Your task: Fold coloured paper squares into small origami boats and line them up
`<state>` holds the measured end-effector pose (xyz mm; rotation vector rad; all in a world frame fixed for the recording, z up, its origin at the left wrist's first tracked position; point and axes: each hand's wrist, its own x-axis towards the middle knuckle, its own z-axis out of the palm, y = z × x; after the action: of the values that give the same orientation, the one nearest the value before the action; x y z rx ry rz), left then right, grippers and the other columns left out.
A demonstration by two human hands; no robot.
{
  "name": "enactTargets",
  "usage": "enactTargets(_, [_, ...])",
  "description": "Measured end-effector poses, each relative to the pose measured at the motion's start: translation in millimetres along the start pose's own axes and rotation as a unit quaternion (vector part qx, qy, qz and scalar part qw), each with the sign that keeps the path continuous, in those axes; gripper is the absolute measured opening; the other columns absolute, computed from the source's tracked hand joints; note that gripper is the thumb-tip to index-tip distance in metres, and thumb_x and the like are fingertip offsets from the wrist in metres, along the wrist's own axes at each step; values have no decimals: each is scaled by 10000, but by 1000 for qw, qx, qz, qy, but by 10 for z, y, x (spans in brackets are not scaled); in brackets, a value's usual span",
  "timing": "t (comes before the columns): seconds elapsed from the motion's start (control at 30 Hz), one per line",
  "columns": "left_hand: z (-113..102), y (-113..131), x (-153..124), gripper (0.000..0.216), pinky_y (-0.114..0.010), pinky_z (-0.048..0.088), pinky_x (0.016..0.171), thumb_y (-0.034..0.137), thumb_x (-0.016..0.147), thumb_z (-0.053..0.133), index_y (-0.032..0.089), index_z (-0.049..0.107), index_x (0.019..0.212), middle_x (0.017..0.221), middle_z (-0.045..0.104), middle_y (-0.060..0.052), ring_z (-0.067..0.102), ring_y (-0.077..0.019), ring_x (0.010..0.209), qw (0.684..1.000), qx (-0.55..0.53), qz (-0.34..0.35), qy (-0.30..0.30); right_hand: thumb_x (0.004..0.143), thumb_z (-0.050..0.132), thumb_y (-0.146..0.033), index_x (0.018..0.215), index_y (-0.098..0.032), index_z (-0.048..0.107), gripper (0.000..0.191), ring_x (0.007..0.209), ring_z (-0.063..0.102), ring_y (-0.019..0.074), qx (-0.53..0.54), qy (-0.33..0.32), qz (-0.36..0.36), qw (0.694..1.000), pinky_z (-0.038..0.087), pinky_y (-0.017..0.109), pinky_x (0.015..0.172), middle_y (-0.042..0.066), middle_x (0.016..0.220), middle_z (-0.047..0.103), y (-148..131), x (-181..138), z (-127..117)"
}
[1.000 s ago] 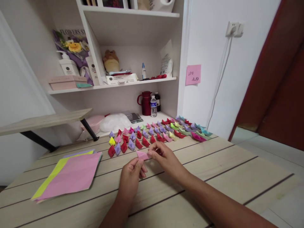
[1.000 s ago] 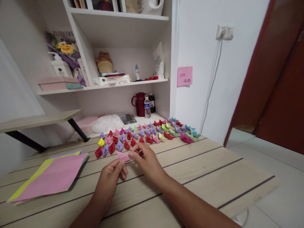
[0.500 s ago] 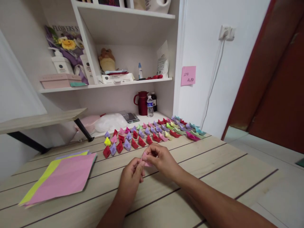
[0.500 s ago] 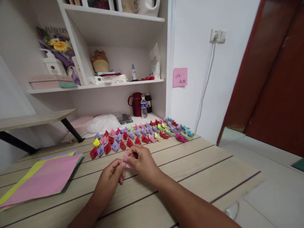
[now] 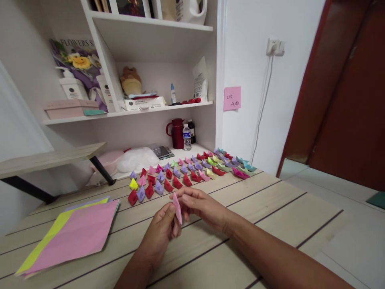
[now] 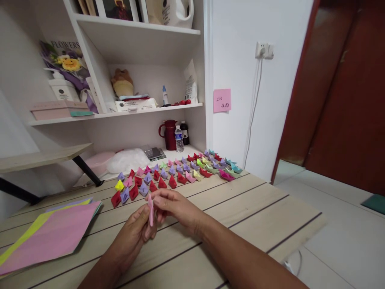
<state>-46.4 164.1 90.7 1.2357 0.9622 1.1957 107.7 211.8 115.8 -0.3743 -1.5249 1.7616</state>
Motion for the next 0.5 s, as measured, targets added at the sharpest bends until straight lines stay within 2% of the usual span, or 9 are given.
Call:
enactTargets(0.23, [-29, -31, 11, 467, -233, 292, 502, 596, 885, 508, 167, 617, 738, 457, 430, 57, 276, -76, 440, 999, -25, -14, -16, 803, 725, -435, 950, -182, 666, 299, 619, 527, 104, -34, -12, 15, 999, 420, 227, 616, 0, 739, 629, 21, -2, -2])
enactTargets(0.37, [-37, -44, 11, 447, -233, 308, 499, 582, 890, 510, 165, 621, 774, 520, 498, 42, 272, -67, 436, 999, -34, -17, -18, 807, 724, -389, 970, -176, 675, 273, 622, 547, 107, -28, -29, 7, 999, 442, 239, 636, 8, 755, 647, 26, 5, -8])
enactTargets(0.5, [-25, -5, -14, 460, -235, 330, 515, 599, 871, 532, 170, 624, 731, 466, 432, 54, 288, -82, 454, 999, -38, -16, -17, 794, 741, -408, 1011, -175, 680, 324, 625, 541, 103, -27, -33, 7, 999, 449, 242, 641, 13, 784, 652, 21, -1, -4])
